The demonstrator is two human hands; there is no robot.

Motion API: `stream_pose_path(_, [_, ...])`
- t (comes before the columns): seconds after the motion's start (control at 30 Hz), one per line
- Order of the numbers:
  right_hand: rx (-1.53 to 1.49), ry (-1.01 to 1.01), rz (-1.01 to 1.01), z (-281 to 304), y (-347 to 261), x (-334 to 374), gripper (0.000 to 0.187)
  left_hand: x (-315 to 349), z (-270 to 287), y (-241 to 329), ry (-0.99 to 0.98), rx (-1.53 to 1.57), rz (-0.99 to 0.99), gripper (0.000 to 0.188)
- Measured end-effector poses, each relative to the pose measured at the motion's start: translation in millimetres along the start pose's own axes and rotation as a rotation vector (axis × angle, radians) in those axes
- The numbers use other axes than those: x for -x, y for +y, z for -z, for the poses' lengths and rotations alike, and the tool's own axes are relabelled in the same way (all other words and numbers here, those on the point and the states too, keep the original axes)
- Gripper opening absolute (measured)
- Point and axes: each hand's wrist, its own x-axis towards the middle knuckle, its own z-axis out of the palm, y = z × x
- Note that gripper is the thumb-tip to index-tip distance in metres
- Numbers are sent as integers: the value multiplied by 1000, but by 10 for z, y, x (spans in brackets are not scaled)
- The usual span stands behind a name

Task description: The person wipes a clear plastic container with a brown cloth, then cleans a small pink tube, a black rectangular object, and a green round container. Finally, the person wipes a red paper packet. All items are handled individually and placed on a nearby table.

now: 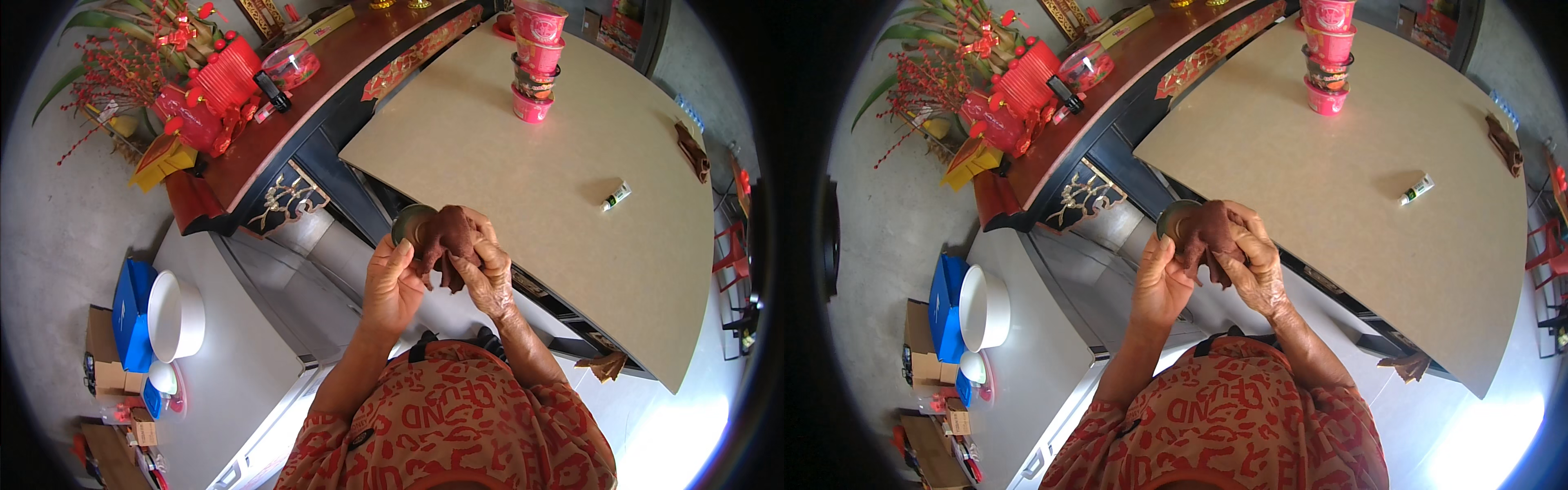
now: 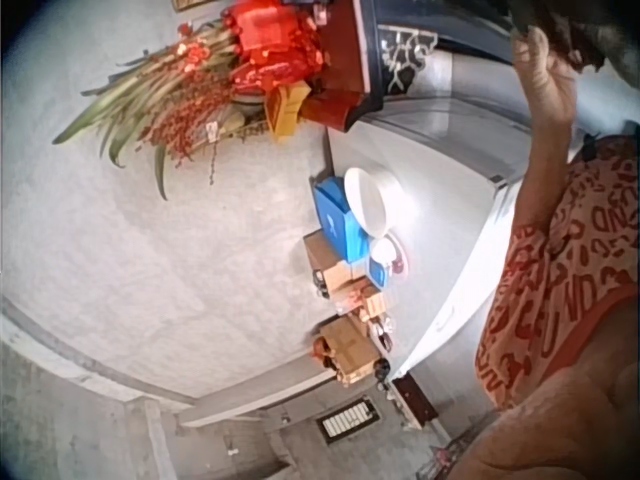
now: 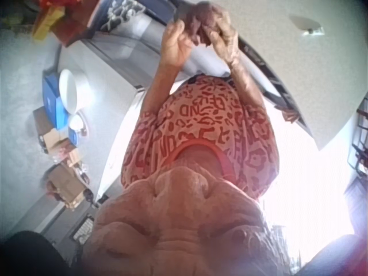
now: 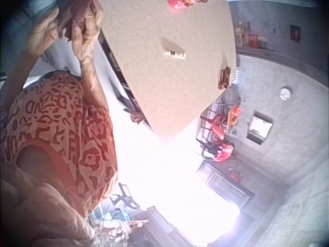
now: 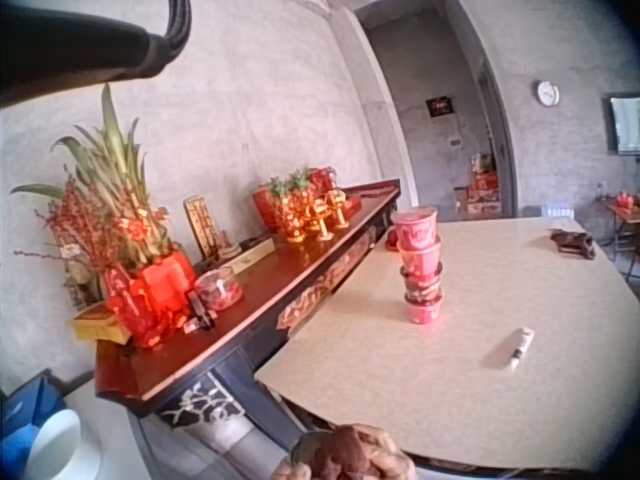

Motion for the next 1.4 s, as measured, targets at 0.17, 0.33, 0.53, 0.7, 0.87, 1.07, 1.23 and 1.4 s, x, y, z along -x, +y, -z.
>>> stream_pose_path(0.17, [720, 113, 157, 255, -18, -24, 22, -39, 24, 79, 116, -180, -155, 17])
stream_pose_path(0.33, [86, 161, -41, 449, -167, -154, 18, -3, -75, 112, 154, -341, -183, 9])
stream_pose_path(0.53, [-337, 247, -70, 130, -384, -197, 12, 6, -304, -1, 46, -513, -201, 13])
stream_pose_path(0.7, [174, 84, 373, -169, -320, -205, 24, 46, -462, -17, 59, -510, -257, 21])
stream_pose_path(0.87, [-147, 134, 49, -86, -201, -294, 23, 84, -399, -19, -43, -585, -213, 18])
stream_pose_path(1.07, [-365, 293, -296, 40, -58, -336, 26, 10, -354, 8, 19, -612, -264, 20])
stream_pose_path(1.23, [229, 16, 325, 22, -277, -181, 38, -47, -308, 20, 1, -571, -295, 19])
stream_pose_path(1.4, [290, 68, 293, 44, -194, -266, 31, -33, -386, 15, -54, -666, -312, 21])
